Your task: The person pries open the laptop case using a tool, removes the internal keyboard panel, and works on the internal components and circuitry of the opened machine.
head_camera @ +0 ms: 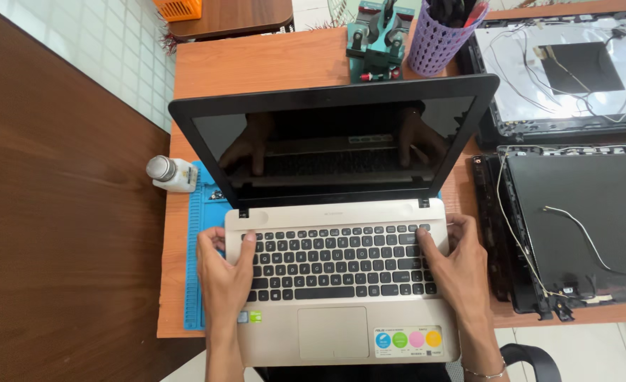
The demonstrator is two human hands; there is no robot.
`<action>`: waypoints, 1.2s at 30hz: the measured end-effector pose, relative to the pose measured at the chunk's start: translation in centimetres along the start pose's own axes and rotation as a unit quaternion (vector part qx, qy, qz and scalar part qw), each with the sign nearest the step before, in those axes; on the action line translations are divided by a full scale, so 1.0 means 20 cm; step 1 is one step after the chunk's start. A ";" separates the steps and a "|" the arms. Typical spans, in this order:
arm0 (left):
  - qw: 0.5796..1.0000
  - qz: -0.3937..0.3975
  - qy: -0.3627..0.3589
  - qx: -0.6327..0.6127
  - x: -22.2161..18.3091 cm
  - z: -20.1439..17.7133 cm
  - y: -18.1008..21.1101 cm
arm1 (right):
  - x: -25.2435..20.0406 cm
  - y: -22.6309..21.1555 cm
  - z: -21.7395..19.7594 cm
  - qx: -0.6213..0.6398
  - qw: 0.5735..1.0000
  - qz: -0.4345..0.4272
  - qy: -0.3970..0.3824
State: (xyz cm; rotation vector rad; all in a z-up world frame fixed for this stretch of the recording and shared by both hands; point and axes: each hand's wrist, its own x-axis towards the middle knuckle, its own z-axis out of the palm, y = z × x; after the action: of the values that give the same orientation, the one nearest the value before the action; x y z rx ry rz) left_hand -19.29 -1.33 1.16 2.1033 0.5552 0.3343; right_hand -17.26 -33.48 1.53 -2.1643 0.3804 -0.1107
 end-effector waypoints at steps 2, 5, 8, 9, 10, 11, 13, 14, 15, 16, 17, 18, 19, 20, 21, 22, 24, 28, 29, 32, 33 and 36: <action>0.998 -0.038 -0.020 -0.036 0.00 -0.02 0.03 | 0.00 -0.02 -0.01 -0.013 0.999 0.035 0.002; 0.997 -0.052 -0.031 -0.044 0.00 -0.03 0.05 | 0.00 -0.05 -0.03 -0.028 0.999 0.043 0.000; 0.998 -0.041 -0.035 -0.025 0.00 -0.03 0.02 | 0.00 -0.05 -0.03 -0.038 0.998 0.048 -0.011; 0.999 -0.036 -0.036 -0.018 0.00 -0.03 0.01 | 0.00 -0.05 -0.03 -0.040 0.998 0.051 -0.016; 0.999 -0.029 -0.034 -0.005 0.00 -0.03 0.00 | 0.00 -0.06 -0.02 -0.048 0.997 0.060 -0.020; 0.999 -0.022 -0.031 0.008 0.01 -0.02 -0.02 | 0.00 -0.05 -0.03 -0.056 0.996 0.068 -0.023; 0.999 -0.012 -0.027 0.031 0.01 -0.01 -0.03 | 0.00 -0.04 -0.03 -0.073 0.996 0.041 -0.013; 0.999 -0.010 -0.026 0.042 0.01 -0.01 -0.04 | 0.00 -0.04 -0.03 -0.082 0.997 0.005 -0.001; 0.998 -0.007 -0.025 0.052 0.01 -0.01 -0.04 | 0.00 -0.03 -0.03 -0.091 0.995 -0.031 0.011; 0.998 -0.010 -0.029 0.056 0.01 0.00 -0.05 | 0.00 -0.03 -0.03 -0.087 0.996 -0.017 0.008; 0.998 -0.012 -0.032 0.059 0.01 0.00 -0.05 | -0.01 -0.02 -0.03 -0.083 0.997 -0.004 0.005; 0.997 -0.014 -0.035 0.063 0.01 0.00 -0.05 | 0.00 -0.03 -0.03 -0.079 0.997 0.009 0.002; 0.997 -0.010 -0.035 0.062 0.01 0.00 -0.05 | 0.00 -0.03 -0.04 -0.080 0.997 0.021 -0.002; 0.998 -0.006 -0.036 0.060 0.01 0.00 -0.05 | 0.00 -0.03 -0.04 -0.081 0.996 0.034 -0.006; 0.998 -0.002 -0.037 0.058 0.01 0.00 -0.04 | 0.00 -0.03 -0.04 -0.083 0.995 0.046 -0.010; 0.997 -0.009 -0.038 0.064 0.01 0.00 -0.04 | 0.00 -0.03 -0.04 -0.082 0.995 0.054 -0.011; 0.996 -0.023 -0.040 0.075 0.01 0.00 -0.03 | 0.00 -0.03 -0.03 -0.081 0.994 0.069 -0.012; 0.993 -0.050 -0.046 0.096 0.01 -0.01 0.00 | 0.01 -0.03 -0.03 -0.082 0.996 0.046 -0.004; 0.993 -0.046 -0.047 0.102 0.01 -0.01 0.01 | 0.01 -0.03 -0.03 -0.081 0.995 0.052 -0.007; 0.992 -0.037 -0.047 0.110 0.01 -0.02 0.02 | 0.01 -0.03 -0.03 -0.078 0.996 0.033 -0.004; 0.992 -0.035 -0.045 0.111 0.01 -0.02 0.02 | 0.02 -0.03 -0.03 -0.077 0.997 0.020 0.000; 0.988 -0.080 -0.065 0.116 0.04 -0.01 0.02 | 0.04 -0.01 -0.03 -0.080 0.997 0.021 -0.009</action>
State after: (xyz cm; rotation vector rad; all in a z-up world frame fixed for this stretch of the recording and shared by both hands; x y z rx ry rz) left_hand -18.56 -0.95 1.64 2.2660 0.7088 0.0415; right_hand -16.59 -34.05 1.96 -2.3126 0.4364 -0.0379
